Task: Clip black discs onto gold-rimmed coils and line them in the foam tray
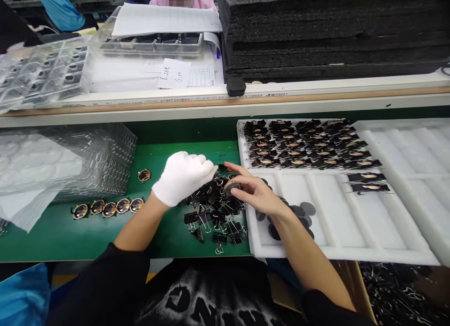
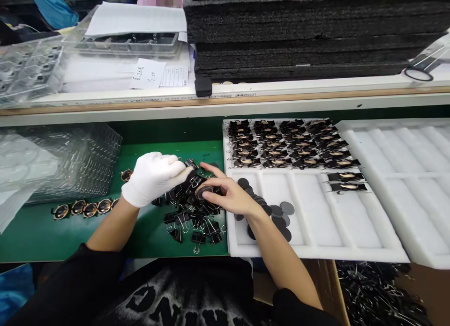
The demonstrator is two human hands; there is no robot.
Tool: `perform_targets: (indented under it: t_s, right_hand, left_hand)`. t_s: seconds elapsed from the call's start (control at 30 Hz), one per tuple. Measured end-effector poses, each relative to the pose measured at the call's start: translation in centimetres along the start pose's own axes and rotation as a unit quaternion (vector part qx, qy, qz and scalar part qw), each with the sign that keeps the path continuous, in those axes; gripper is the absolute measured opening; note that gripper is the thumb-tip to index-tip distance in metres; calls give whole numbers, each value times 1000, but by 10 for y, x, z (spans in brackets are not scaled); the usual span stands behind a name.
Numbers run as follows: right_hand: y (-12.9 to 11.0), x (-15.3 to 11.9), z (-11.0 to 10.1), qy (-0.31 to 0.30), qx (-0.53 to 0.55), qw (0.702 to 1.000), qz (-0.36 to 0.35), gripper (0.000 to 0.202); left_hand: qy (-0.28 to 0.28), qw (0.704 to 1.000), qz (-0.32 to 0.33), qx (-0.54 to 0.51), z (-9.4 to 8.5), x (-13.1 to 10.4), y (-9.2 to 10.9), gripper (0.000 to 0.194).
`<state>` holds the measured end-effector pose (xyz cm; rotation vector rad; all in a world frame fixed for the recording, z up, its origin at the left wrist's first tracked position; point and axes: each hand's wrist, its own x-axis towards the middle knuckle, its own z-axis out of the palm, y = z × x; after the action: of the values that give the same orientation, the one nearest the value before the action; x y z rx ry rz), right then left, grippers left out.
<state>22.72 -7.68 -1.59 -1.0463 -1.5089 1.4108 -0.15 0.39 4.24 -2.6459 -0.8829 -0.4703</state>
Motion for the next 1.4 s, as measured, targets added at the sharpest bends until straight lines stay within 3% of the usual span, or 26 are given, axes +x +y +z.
perform_targets:
  t_s: [0.13,0.27,0.4,0.53,0.67,0.77,0.87,1.0,1.13,1.23,1.33,1.4]
  right_hand:
    - [-2,-1,-3,-92,45,994,-43,17]
    - [1,-1,-3,-84,67,993,-56,16]
    - [0,-2,3,-54,-52,994,-78,14]
    - [0,-4,14,-30,-197,972,-125,12]
    - [2,-5,22,-37,-323,933,-152,17]
    - [0,-7,21,-38,-351,924,-145,18]
    - [-6,-8,14,-9,-301,947,-116,14]
    - [-10,-7,6,-9,-55,993,-105,13]
    - [-2,-3,10,5,170,979,-109,15]
    - [4,-3,13,47,180,978,-89,14]
    - [6,-6,10,58,148,985,-71,17]
    - [4,-7,6,41,129,989,-59,17]
  left_hand:
    - [75,997,-18,-14,-4,-3,1,47]
    - [49,998,-27,-19,-7,-3,0,48]
    - [-18,1000,5,3,-9,-3,1,41]
    - [-48,998,-16,49,-6,-3,8,35]
    - [-32,996,-35,70,2,-3,14,35]
    - [31,993,-87,78,8,-3,12,39]
    - [109,982,-152,13,7,-3,7,43]
    - [163,937,-207,-228,1,0,14,39]
    - [183,912,-199,-308,1,2,29,41]
    - [127,929,-157,-310,4,0,29,46]
    - [-4,952,-93,-292,1,-3,18,44]
    - [-90,947,-84,-297,-3,-5,14,46]
